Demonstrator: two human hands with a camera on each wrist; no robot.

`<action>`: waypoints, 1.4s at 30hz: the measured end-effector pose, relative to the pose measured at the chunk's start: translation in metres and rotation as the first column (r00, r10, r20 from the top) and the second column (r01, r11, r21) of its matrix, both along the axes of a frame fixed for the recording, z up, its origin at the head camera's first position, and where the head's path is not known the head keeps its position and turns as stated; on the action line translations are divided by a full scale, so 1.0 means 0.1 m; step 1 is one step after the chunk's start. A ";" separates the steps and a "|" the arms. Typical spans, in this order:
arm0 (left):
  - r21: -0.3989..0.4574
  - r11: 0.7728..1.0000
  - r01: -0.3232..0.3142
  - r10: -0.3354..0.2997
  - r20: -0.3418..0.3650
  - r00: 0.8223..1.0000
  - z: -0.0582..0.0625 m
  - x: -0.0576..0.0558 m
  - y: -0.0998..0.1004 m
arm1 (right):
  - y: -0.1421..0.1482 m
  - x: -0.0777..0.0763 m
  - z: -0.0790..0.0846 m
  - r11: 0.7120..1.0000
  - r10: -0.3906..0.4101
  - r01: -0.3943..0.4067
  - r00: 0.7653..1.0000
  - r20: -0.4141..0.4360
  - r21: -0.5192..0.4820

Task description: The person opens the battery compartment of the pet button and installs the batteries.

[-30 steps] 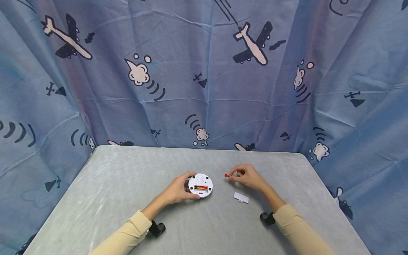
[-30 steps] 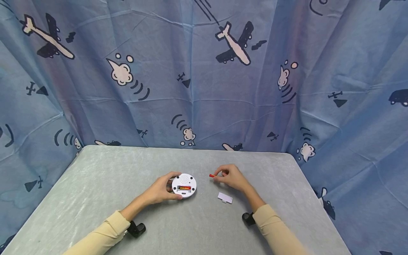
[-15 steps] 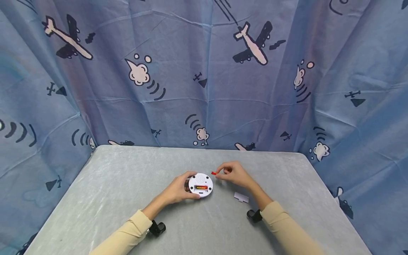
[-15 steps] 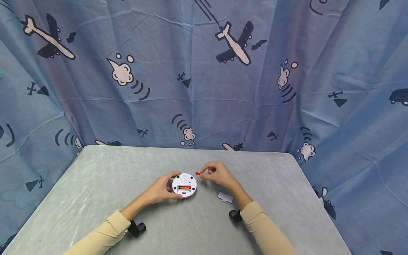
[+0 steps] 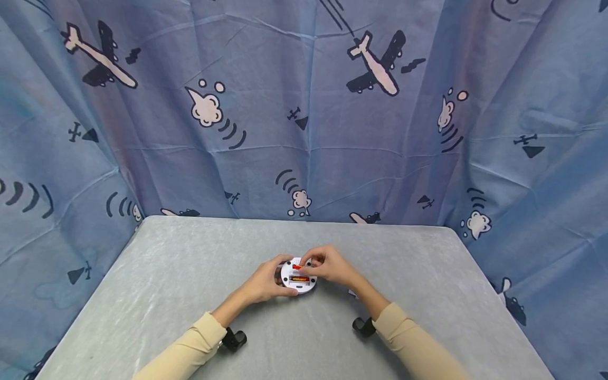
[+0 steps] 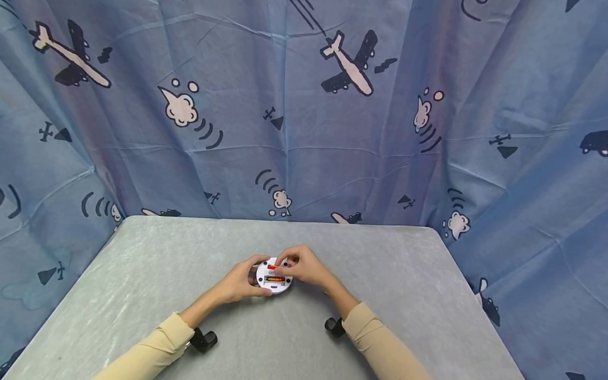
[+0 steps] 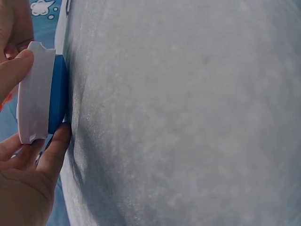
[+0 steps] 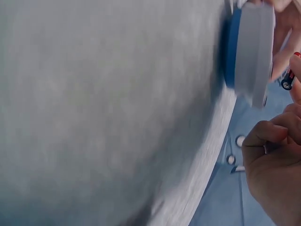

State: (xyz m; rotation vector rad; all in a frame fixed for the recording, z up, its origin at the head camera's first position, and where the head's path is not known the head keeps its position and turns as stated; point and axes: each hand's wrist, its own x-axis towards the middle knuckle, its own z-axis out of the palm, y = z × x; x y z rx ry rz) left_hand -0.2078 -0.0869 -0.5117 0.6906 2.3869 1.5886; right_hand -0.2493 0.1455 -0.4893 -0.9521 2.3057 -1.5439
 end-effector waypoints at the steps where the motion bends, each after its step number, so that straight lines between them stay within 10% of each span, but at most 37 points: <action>1: -0.007 1.000 -0.001 0.001 -0.007 1.000 0.00 0.00 0.00 | -0.03 0.02 0.00 1.000 0.008 -0.008 1.000 -0.002 0.003; 29: -0.015 1.000 0.002 -0.003 -0.046 0.999 -0.02 0.02 -0.03 | -0.16 0.22 0.03 0.987 0.024 -0.011 0.997 -0.077 0.161; 42: 0.001 1.000 0.001 -0.001 -0.008 1.000 0.01 0.02 -0.01 | 0.00 0.21 0.04 0.999 -0.032 0.031 0.999 0.015 0.043</action>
